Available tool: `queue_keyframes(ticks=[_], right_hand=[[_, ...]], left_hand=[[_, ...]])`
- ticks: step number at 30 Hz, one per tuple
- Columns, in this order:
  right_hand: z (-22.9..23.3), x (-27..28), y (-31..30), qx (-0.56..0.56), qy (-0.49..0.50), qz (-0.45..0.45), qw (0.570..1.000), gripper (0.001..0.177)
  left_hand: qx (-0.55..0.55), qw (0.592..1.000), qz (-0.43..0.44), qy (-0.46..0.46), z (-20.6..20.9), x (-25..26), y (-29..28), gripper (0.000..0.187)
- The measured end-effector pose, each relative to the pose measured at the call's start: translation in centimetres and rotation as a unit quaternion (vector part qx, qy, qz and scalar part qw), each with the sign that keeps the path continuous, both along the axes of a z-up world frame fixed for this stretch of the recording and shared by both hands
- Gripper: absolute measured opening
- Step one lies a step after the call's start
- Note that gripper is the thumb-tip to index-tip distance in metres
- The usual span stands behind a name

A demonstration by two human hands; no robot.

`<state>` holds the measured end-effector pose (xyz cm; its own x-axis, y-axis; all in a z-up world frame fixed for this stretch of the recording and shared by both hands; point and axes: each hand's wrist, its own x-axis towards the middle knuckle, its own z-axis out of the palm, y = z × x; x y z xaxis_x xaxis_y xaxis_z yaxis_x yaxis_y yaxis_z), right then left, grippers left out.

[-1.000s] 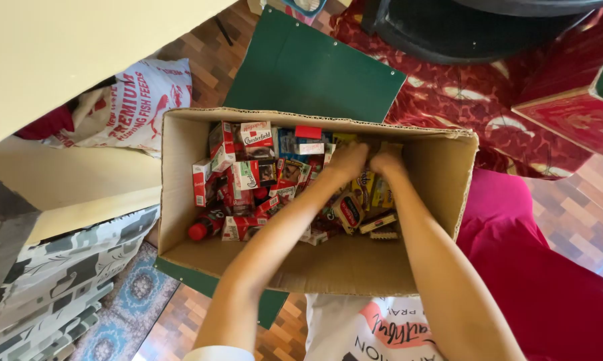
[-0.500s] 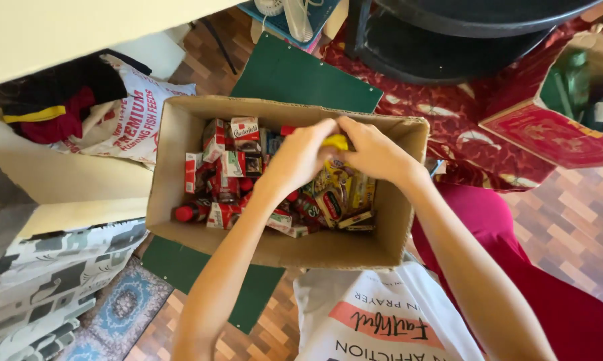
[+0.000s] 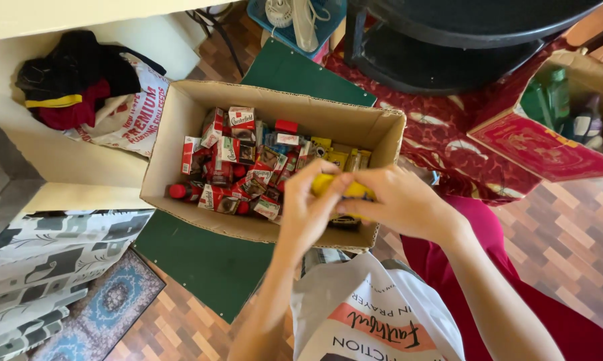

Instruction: The person sits on the floor and repeatedly takes yellow snack packages from a cardboard box, then places them onto a black rotating shelf. They also pick up a small red and white box and place it on the shelf.

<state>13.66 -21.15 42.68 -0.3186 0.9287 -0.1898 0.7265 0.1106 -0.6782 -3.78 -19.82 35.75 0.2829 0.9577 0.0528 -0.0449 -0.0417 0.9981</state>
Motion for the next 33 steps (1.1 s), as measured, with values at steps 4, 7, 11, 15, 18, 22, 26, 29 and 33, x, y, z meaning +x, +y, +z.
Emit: queue_keyframes(ticks=[4,7,11,15,18,22,26,29,33], right_hand=[[-1.2,3.0,-2.4,-0.068,0.058,0.007,0.996,0.039],[-1.3,5.5,-4.0,-0.098,-0.023,0.008,0.995,0.038],[-1.6,8.1,-5.5,-0.139,-0.025,-0.022,0.990,0.035],[-0.8,9.4,-6.9,-0.195,0.056,-0.131,0.970,0.023],[-4.5,10.7,-8.3,-0.054,0.299,-0.177,0.936,0.033],[-6.1,9.7,-9.8,0.009,0.361,-0.305,0.881,0.044],[-9.3,7.2,-10.2,0.145,0.522,-0.333,0.772,0.051],[-12.4,5.7,-10.3,0.194,0.581,-0.326,0.720,0.051],[-13.5,5.1,-10.1,0.135,0.550,-0.382,0.731,0.039]], left_hand=[[0.048,0.998,0.023,0.027,-1.2,1.6,-3.0,0.019],[0.073,0.997,0.029,0.009,-1.5,2.3,-4.3,0.022],[0.050,0.998,0.027,-0.036,-2.2,3.2,-5.1,0.019],[-0.047,0.995,0.043,-0.081,-3.0,4.2,-5.2,0.019],[-0.091,0.982,0.070,-0.149,-5.3,4.9,-5.2,0.019],[-0.152,0.957,0.042,-0.243,-4.3,5.6,-5.7,0.023],[-0.167,0.956,0.022,-0.238,-2.8,7.4,-6.1,0.048],[-0.167,0.946,-0.013,-0.277,-2.8,8.7,-6.6,0.054],[-0.147,0.953,-0.014,-0.265,-5.0,9.6,-6.9,0.037]])
